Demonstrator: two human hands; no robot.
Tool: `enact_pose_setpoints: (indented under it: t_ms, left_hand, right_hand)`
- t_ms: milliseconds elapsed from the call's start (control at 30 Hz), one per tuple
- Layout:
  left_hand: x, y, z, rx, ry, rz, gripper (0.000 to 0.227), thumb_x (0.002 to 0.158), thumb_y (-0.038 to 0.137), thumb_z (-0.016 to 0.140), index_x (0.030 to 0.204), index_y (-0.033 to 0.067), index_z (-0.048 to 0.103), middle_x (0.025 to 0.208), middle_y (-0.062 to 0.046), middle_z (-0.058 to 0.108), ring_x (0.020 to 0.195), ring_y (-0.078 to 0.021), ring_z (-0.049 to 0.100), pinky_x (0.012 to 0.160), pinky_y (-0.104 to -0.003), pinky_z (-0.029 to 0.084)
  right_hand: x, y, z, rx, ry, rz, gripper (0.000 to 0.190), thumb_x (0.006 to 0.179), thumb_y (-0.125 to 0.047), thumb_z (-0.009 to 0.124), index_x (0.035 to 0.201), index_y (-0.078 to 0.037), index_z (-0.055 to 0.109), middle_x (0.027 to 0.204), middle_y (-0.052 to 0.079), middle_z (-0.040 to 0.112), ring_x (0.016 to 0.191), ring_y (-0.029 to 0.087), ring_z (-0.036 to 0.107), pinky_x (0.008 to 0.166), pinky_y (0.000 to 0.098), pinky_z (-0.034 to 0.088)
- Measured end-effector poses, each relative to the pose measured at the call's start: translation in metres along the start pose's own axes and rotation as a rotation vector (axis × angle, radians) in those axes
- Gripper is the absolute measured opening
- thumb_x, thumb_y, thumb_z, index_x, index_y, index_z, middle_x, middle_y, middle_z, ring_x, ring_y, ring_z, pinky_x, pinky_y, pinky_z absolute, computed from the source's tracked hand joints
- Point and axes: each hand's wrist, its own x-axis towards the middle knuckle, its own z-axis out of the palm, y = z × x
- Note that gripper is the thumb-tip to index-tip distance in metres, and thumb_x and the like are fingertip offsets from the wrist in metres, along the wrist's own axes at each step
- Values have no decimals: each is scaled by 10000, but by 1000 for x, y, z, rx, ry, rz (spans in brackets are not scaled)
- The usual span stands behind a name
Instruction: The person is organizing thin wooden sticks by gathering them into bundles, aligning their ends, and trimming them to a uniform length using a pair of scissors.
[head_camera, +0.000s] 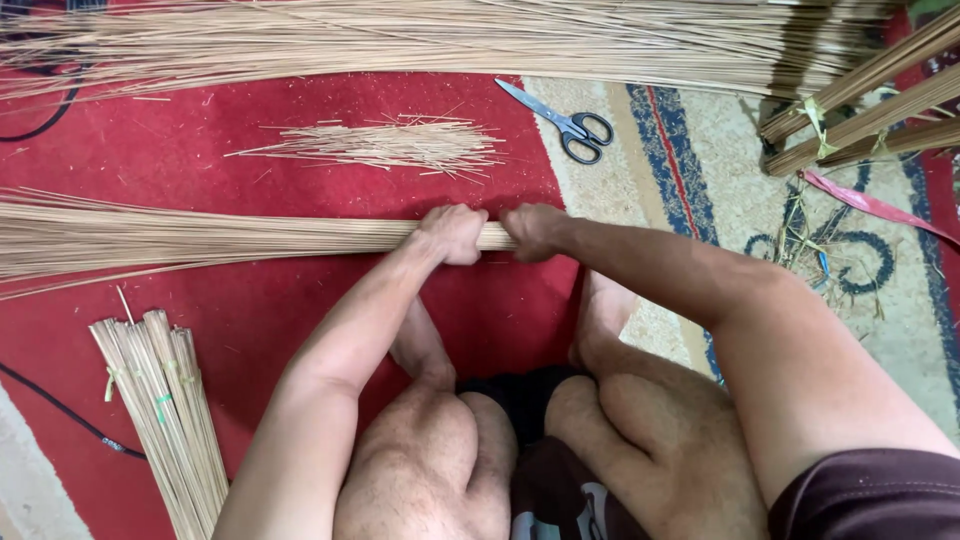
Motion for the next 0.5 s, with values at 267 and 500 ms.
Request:
enact_pose_setpoints:
  t_ms: [267,500]
  left_hand:
    - [7,-28,23,49,100,-10,582,805,210,743,1331,37,563,1204,-213,716,1184,-406,677,1000,-553,546]
    - [10,-34,34,133,100,-19,546,801,235,727,1294,75,556,1178,-147,719,1155,-344,694,967,-487,557]
  right_hand:
    - [-6,18,3,-62,34,17,655,738,-253,721,1310,36,585,1090,256,746,1093,458,716,952,526,586]
    - [-1,32,27,-127,173,-23,650,757,-177,723,1319,73,511,1208,273,660,1038,477,715,891,556,611]
